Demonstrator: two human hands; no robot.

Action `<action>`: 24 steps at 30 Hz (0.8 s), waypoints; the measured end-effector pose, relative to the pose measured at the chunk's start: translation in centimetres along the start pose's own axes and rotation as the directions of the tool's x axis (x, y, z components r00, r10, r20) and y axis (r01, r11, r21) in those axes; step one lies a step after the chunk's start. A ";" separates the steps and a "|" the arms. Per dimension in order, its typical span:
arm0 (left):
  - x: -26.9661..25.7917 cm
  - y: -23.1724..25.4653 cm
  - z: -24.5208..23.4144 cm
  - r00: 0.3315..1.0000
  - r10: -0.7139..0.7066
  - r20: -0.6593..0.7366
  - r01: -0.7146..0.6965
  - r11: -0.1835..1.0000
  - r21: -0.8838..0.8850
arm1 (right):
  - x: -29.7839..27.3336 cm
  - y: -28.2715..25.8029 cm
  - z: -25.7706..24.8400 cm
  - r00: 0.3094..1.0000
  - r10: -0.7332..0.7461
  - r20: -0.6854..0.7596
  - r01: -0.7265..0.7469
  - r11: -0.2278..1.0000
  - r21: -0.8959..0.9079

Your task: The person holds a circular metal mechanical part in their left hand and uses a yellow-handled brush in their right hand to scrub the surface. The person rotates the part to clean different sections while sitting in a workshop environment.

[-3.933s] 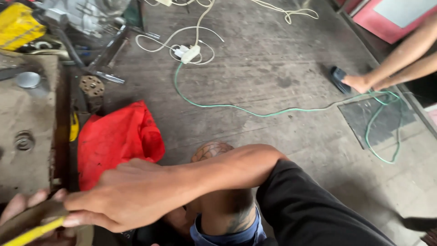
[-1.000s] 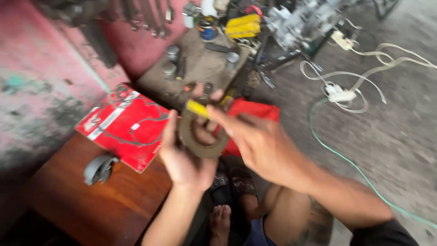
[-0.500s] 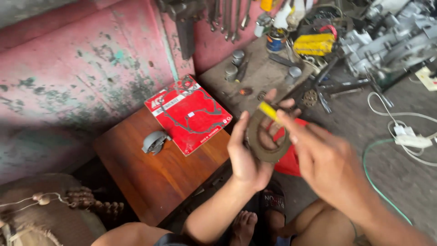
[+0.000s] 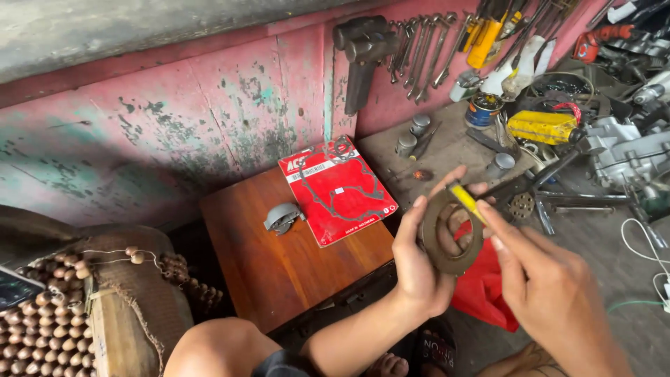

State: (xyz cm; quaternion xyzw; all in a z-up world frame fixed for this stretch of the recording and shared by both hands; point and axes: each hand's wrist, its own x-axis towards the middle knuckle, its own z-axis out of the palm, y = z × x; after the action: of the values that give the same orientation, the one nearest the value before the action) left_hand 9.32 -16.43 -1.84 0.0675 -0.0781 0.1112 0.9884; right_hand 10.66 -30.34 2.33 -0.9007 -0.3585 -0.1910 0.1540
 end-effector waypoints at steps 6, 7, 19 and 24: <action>0.3 0.5 0.2 0.996 0.015 -0.091 -0.008 0.996 0.087 | 0.5 -0.6 0.0 0.985 -0.169 0.024 0.159 0.958 0.239; 0.3 0.4 0.1 0.997 0.004 -0.078 0.001 0.998 0.069 | 0.6 -0.1 0.2 0.993 -0.114 0.015 0.110 0.978 0.177; 0.1 0.5 1.0 0.991 0.045 -0.124 -0.030 0.993 0.116 | 0.6 -0.3 0.0 0.986 -0.148 0.079 0.118 0.948 0.294; 0.0 0.4 0.8 0.993 0.059 -0.106 -0.047 0.992 0.113 | 0.9 0.0 0.2 0.998 -0.050 0.039 0.042 0.983 0.181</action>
State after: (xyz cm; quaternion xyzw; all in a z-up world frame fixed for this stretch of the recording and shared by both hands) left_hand 9.14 -16.16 -1.05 0.1137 -0.0196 0.1453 0.9826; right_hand 11.34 -29.75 2.61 -0.8784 -0.3984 -0.1419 0.2225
